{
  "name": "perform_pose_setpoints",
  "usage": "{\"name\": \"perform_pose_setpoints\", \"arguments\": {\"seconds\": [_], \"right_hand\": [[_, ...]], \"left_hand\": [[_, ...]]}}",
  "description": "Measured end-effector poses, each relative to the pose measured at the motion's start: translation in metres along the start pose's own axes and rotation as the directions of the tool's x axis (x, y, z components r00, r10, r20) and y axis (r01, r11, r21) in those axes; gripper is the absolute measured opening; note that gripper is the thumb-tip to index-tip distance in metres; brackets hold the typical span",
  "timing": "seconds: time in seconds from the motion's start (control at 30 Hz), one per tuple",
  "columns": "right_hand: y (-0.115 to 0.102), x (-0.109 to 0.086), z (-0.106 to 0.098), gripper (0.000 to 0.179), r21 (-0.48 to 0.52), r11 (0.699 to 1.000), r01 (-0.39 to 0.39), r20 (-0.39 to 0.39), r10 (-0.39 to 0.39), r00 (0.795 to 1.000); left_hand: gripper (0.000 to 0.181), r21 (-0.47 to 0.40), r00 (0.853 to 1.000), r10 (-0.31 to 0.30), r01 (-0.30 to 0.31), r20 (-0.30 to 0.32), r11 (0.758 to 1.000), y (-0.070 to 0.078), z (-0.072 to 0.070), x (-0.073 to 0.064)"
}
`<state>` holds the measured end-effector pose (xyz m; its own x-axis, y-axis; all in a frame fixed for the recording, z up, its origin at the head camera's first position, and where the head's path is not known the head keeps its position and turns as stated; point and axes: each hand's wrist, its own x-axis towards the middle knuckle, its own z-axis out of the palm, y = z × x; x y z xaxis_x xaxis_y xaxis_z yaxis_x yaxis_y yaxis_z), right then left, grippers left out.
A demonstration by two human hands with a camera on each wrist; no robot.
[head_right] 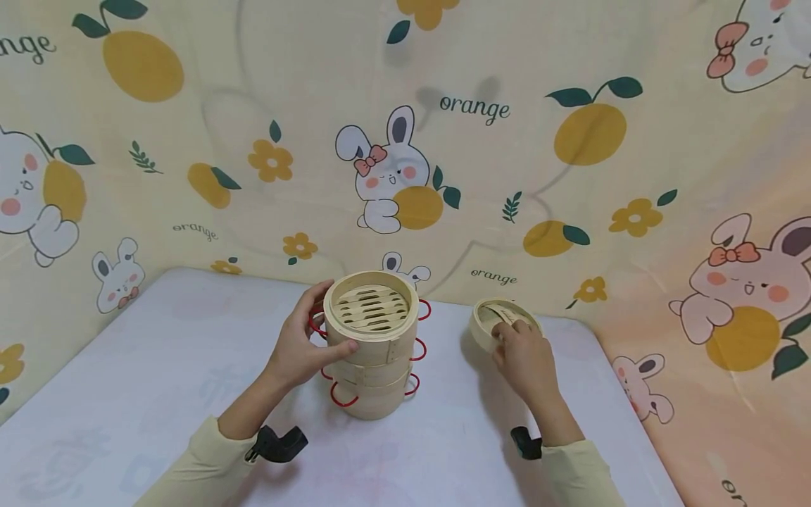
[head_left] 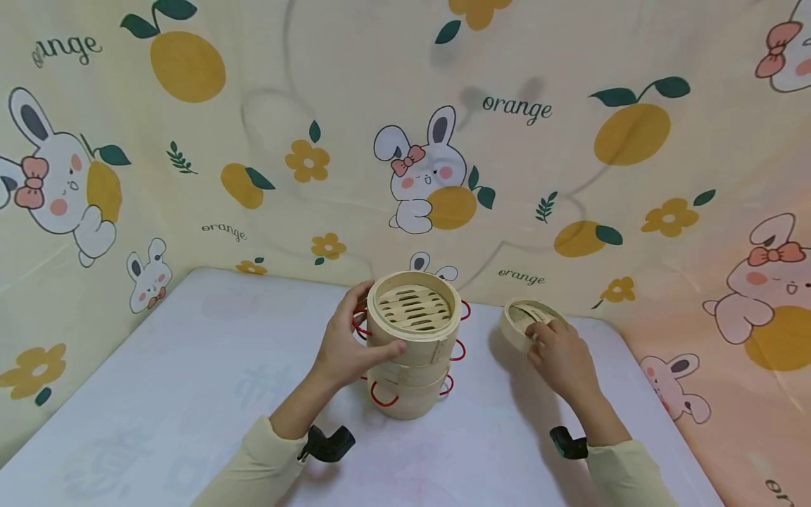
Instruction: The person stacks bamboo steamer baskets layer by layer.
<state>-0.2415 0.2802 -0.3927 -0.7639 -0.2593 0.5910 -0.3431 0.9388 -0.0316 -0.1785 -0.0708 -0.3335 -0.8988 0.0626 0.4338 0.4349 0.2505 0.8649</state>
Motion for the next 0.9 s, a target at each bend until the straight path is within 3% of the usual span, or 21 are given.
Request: {"name": "perform_pose_setpoints", "arguments": {"seconds": [0.27,0.6,0.9], "right_hand": [[-0.015,0.013,-0.025,0.019,0.011,0.999,0.043,-0.076,-0.043,0.996],[-0.034,0.023,-0.049,0.022,0.034,0.998,0.051,-0.11,-0.047,0.993],[-0.058,0.033,-0.074,0.023,0.067,0.993,0.097,-0.163,-0.085,0.983]], "left_hand": [[0.086,-0.005,1.0,0.001,-0.001,0.004,1.0,-0.003,0.0,0.001],[0.089,0.007,1.0,0.015,-0.015,0.003,1.0,-0.035,0.005,0.006],[0.088,0.014,1.0,0.019,-0.019,-0.004,1.0,-0.036,0.006,0.006]]}}
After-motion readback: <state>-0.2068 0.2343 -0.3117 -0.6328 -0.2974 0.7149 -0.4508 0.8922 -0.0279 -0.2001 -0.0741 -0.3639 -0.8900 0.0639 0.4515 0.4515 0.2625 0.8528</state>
